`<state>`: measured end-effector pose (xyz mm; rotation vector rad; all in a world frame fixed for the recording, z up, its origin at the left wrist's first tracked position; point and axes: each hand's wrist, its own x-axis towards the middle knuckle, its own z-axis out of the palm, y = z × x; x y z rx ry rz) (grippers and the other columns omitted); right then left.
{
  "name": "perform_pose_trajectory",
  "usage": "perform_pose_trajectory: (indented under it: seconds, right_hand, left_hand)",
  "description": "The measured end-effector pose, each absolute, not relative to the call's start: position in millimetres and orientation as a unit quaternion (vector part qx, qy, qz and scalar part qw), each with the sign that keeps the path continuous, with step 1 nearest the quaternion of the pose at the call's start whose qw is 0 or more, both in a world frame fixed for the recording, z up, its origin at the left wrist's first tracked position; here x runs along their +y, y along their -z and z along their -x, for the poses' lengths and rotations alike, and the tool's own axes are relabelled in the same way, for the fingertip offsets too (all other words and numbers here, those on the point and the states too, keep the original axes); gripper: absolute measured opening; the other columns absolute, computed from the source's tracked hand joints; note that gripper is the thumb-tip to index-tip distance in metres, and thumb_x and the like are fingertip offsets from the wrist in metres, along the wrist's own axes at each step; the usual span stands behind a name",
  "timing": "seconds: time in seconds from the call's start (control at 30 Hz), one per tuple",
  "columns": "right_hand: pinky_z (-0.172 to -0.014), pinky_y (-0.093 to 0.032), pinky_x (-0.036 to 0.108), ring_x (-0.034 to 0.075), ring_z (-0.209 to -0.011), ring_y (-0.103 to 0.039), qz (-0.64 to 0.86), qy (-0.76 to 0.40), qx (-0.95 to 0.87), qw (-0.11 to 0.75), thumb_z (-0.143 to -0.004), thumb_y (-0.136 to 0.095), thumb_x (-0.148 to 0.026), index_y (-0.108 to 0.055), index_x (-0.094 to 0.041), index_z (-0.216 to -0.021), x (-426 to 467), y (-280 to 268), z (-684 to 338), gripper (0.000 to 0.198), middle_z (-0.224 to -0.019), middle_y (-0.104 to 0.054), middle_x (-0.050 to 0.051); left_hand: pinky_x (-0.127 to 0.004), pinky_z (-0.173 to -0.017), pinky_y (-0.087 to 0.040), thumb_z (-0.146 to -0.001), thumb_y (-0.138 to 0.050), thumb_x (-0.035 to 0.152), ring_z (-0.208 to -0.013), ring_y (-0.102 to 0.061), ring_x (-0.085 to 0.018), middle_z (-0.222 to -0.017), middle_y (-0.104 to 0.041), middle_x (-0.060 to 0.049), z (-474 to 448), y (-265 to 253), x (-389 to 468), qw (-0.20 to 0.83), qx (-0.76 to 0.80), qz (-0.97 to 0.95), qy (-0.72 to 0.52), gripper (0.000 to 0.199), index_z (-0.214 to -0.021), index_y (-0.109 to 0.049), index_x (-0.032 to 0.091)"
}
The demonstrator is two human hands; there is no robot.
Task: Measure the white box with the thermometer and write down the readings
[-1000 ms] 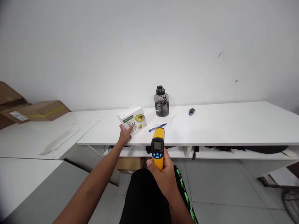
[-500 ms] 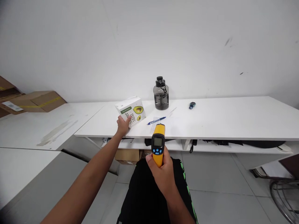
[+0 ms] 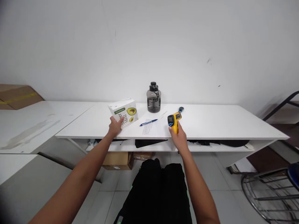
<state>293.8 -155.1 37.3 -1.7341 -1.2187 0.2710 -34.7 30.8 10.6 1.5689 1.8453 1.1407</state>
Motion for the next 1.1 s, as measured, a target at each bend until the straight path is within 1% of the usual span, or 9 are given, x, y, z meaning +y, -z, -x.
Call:
perform_pose_trajectory:
  seconds: [0.1, 0.2, 0.4, 0.6, 0.7, 0.8, 0.9, 1.0, 1.1]
  right_hand:
    - [-0.094, -0.041, 0.047, 0.034, -0.114, -0.058, 0.824, -0.016, -0.498, 0.270, -0.095, -0.045, -0.042, -0.037, -0.010, -0.148, -117, -38, -341, 0.063, -0.127, -0.063, 0.021]
    - [-0.092, -0.038, 0.050, 0.036, -0.116, -0.054, 0.851, 0.039, -0.508, 0.131, -0.098, -0.041, -0.037, -0.036, -0.006, -0.147, -95, -32, -364, 0.058, -0.123, -0.063, 0.023]
    - [-0.090, -0.037, 0.048, 0.036, -0.117, -0.049, 0.863, 0.056, -0.498, 0.064, -0.099, -0.037, -0.039, -0.048, -0.009, -0.138, -73, -11, -374, 0.050, -0.124, -0.059, 0.024]
    - [-0.093, -0.038, 0.046, 0.035, -0.122, -0.049, 0.781, 0.114, -0.609, 0.085, -0.098, -0.041, -0.026, -0.043, -0.016, -0.145, -44, -27, -332, 0.048, -0.134, -0.053, 0.023]
    - [-0.080, -0.042, 0.037, 0.026, -0.091, -0.064, 0.682, 0.003, -0.715, 0.152, -0.095, -0.048, -0.022, -0.054, -0.022, -0.136, -22, -27, -285, 0.042, -0.101, -0.068, 0.014]
    - [-0.066, -0.039, 0.030, 0.017, -0.062, -0.059, 0.632, -0.078, -0.720, 0.277, -0.087, -0.061, -0.021, -0.068, -0.021, -0.105, -7, -21, -242, 0.020, -0.068, -0.060, 0.000]
    - [-0.064, -0.036, 0.027, 0.014, -0.058, -0.054, 0.611, -0.079, -0.722, 0.316, -0.088, -0.060, -0.021, -0.066, -0.021, -0.092, -6, -16, -221, 0.008, -0.062, -0.055, -0.004]
    - [-0.064, -0.036, 0.027, 0.016, -0.061, -0.056, 0.605, -0.085, -0.702, 0.366, -0.093, -0.055, -0.035, -0.062, -0.022, -0.098, -16, -14, -220, 0.016, -0.064, -0.057, -0.003]
    - [-0.064, -0.039, 0.027, 0.017, -0.065, -0.057, 0.596, -0.147, -0.639, 0.464, -0.093, -0.047, -0.058, -0.058, -0.022, -0.086, -28, -10, -225, 0.038, -0.065, -0.057, -0.002]
  left_hand:
    - [-0.051, -0.106, -0.040, -0.081, -0.055, 0.063, -0.125, -0.055, -0.036, -0.131, -0.062, -0.014, 34, -11, 32, 0.225, 0.670, -0.572, -0.416, 0.055, -0.116, -0.039, 0.025]
    - [-0.051, -0.106, -0.040, -0.080, -0.055, 0.063, -0.125, -0.056, -0.036, -0.131, -0.062, -0.014, 34, -12, 34, 0.223, 0.674, -0.569, -0.414, 0.054, -0.116, -0.039, 0.025]
    - [-0.049, -0.106, -0.040, -0.081, -0.053, 0.063, -0.125, -0.056, -0.035, -0.132, -0.062, -0.014, 35, -10, 37, 0.211, 0.677, -0.577, -0.406, 0.054, -0.117, -0.039, 0.025]
    - [-0.050, -0.104, -0.041, -0.082, -0.052, 0.062, -0.127, -0.054, -0.036, -0.132, -0.062, -0.013, 34, -10, 36, 0.210, 0.683, -0.575, -0.399, 0.054, -0.119, -0.038, 0.025]
    - [-0.050, -0.103, -0.041, -0.082, -0.053, 0.063, -0.126, -0.054, -0.036, -0.132, -0.062, -0.013, 34, -10, 35, 0.213, 0.678, -0.573, -0.408, 0.053, -0.118, -0.039, 0.026]
    - [-0.050, -0.103, -0.042, -0.082, -0.054, 0.063, -0.125, -0.055, -0.036, -0.131, -0.063, -0.013, 34, -10, 34, 0.218, 0.673, -0.571, -0.416, 0.052, -0.117, -0.040, 0.026]
    - [-0.051, -0.102, -0.042, -0.082, -0.055, 0.063, -0.124, -0.056, -0.036, -0.129, -0.064, -0.013, 34, -10, 33, 0.220, 0.676, -0.568, -0.416, 0.053, -0.117, -0.040, 0.026]
    - [-0.051, -0.103, -0.041, -0.081, -0.055, 0.063, -0.124, -0.056, -0.036, -0.129, -0.064, -0.012, 33, -9, 34, 0.218, 0.674, -0.568, -0.418, 0.054, -0.117, -0.041, 0.025]
    - [-0.050, -0.103, -0.041, -0.081, -0.056, 0.063, -0.124, -0.055, -0.036, -0.130, -0.063, -0.012, 33, -7, 35, 0.221, 0.673, -0.568, -0.420, 0.055, -0.118, -0.041, 0.025]
